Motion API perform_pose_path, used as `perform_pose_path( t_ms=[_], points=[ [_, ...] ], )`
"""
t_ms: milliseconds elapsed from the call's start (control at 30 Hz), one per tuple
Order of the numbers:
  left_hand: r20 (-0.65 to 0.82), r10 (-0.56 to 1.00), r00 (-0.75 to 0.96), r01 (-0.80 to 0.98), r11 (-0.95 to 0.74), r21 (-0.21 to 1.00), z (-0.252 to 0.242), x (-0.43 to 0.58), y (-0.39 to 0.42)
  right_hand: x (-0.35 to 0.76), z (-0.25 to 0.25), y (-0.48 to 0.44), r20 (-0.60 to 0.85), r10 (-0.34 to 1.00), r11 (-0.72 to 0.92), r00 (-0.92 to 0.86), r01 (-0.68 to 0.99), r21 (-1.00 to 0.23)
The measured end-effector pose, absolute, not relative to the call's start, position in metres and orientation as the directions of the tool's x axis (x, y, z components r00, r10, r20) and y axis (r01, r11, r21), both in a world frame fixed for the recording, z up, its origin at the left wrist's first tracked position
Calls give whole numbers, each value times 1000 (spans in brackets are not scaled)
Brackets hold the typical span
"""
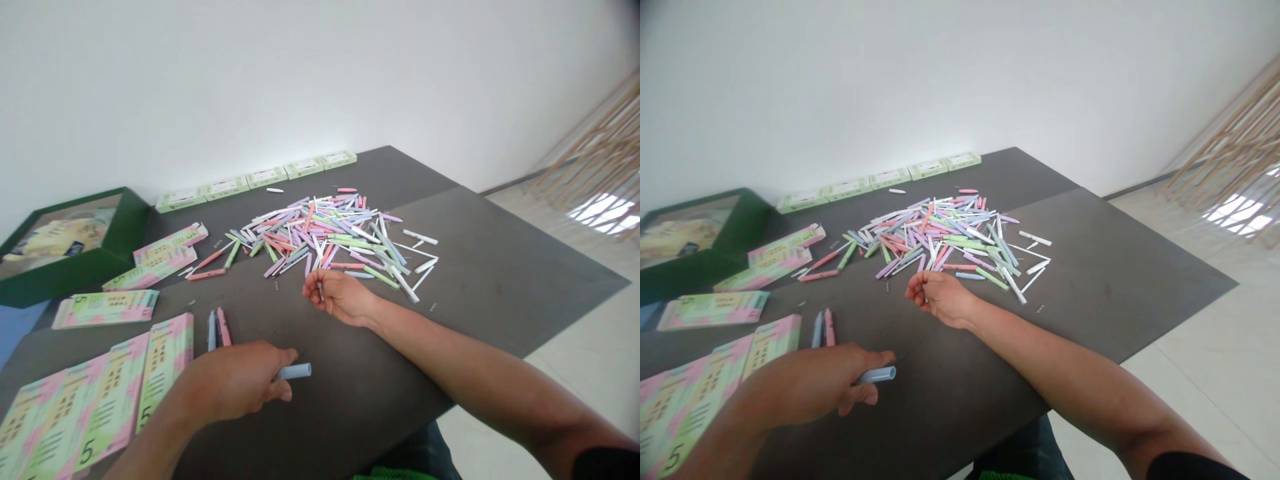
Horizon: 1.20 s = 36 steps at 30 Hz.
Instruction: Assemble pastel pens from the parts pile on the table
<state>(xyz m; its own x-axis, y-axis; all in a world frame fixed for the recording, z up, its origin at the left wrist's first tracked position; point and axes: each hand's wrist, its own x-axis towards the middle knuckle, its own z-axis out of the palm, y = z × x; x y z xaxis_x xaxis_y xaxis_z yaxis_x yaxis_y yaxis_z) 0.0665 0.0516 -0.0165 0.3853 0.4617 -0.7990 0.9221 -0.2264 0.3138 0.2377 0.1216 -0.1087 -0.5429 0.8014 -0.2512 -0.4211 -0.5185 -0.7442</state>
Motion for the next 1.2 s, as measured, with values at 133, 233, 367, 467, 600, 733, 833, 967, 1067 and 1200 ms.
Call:
perform_pose_path(
  t_ms=[133, 233, 367, 467, 600, 733, 833, 967, 1067, 1200],
  points=[
    [-823, 435, 366, 929, -218, 298, -18, 65, 58, 237, -111, 121, -313, 807, -530, -501, -379, -759],
    [-820, 436, 372, 927, -214, 307, -20, 63, 65, 239, -113, 122, -334, 805, -548, -489, -401, -734],
    [-829, 438, 349, 937, -167, 306, -25, 56, 75, 241, -116, 124, -375, 795, -575, -476, -399, -714],
    [-840, 443, 312, 948, -93, 303, -29, 49, 82, 242, -116, 123, -391, 782, -587, -485, -366, -722],
    [-844, 441, 305, 949, -72, 306, -31, 44, 89, 239, -113, 119, -369, 814, -536, -449, -334, -775],
    [-837, 448, 314, 949, -119, 292, -31, 42, 93, 235, -109, 114, -305, 836, -486, -457, -356, -798],
    [-816, 459, 351, 936, -163, 311, -29, 36, 95, 235, -110, 116, -278, 845, -464, -457, -367, -807],
    [-792, 470, 390, 919, -146, 366, -22, 25, 98, 239, -113, 123, -281, 867, -446, -412, -388, -806],
    [-796, 463, 390, 916, -107, 386, -17, 20, 100, 239, -113, 125, -272, 872, -436, -407, -396, -808],
    [-796, 470, 381, 918, -90, 386, -14, 19, 102, 241, -113, 128, -255, 889, -401, -380, -380, -833]
  ],
)
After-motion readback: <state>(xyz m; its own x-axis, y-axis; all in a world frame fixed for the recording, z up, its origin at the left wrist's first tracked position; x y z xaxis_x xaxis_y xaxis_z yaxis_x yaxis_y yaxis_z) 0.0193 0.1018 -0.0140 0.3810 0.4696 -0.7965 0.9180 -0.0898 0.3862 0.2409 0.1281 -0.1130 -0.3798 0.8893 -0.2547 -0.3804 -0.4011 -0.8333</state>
